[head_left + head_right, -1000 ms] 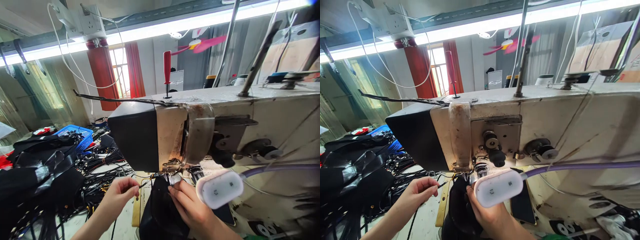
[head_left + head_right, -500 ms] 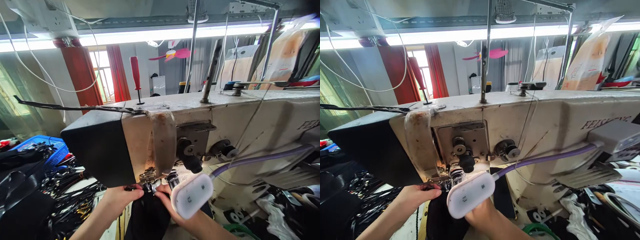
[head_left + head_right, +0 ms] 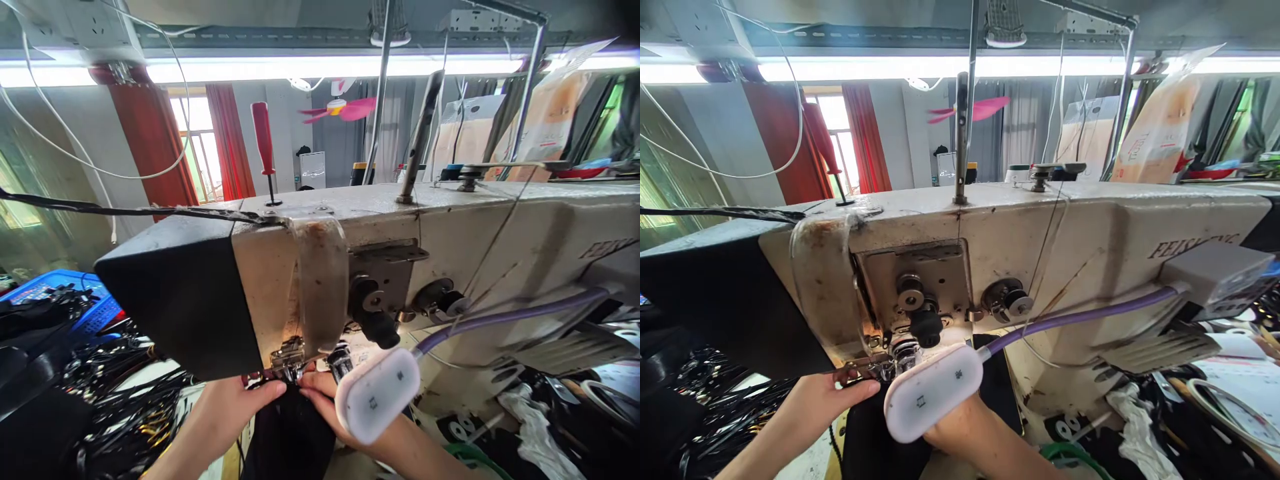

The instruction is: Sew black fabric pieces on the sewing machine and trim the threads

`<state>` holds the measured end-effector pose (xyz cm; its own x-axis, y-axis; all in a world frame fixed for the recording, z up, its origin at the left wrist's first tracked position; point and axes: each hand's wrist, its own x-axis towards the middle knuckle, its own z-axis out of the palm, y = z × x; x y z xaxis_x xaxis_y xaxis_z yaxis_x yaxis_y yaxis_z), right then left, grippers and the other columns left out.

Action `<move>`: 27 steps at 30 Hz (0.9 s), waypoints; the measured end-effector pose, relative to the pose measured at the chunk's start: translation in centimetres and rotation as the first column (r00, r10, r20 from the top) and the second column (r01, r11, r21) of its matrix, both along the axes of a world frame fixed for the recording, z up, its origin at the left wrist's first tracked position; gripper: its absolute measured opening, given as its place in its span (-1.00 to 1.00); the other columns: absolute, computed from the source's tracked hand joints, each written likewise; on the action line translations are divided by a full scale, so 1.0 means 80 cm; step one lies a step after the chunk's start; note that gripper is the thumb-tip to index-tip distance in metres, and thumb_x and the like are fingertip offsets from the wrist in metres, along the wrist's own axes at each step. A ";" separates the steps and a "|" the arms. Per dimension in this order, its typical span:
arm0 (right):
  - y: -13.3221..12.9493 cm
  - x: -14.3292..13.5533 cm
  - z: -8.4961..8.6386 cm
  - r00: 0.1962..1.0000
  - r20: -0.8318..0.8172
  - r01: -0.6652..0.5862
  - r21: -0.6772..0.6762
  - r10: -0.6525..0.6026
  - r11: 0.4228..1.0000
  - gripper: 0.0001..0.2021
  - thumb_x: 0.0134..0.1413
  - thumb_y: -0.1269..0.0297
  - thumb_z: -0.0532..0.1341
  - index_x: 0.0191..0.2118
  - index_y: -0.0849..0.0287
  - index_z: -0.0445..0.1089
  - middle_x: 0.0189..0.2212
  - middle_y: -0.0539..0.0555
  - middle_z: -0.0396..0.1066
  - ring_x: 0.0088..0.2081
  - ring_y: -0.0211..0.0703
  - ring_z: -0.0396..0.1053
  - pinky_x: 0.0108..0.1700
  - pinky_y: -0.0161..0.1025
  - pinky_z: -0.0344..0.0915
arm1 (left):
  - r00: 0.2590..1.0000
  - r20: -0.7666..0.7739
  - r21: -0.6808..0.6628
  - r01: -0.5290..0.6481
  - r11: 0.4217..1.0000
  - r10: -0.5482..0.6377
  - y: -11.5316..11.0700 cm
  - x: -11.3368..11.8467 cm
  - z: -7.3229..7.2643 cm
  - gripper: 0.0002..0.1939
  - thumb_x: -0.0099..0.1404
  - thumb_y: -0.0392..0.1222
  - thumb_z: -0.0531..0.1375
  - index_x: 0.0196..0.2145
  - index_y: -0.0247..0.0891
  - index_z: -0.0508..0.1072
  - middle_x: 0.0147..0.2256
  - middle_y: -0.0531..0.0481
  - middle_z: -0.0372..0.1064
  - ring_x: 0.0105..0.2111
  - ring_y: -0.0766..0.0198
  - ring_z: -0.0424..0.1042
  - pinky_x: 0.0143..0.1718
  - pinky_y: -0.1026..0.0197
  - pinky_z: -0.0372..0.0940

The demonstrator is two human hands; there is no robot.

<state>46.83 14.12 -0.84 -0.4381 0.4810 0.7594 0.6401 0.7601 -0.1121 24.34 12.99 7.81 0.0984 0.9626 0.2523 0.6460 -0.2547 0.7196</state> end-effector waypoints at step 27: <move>0.015 0.015 -0.035 0.993 0.087 -0.086 0.122 0.076 0.989 -0.75 0.23 0.22 0.19 -0.02 0.09 0.49 -0.22 0.04 0.57 -0.19 -0.13 0.53 -0.03 -0.26 0.50 | 0.896 -0.444 0.799 0.383 0.464 0.024 -0.004 0.001 -0.058 -0.74 0.26 -0.49 0.20 -0.12 -0.34 0.53 -0.25 -0.06 0.59 -0.25 0.17 0.45 -0.16 0.11 0.24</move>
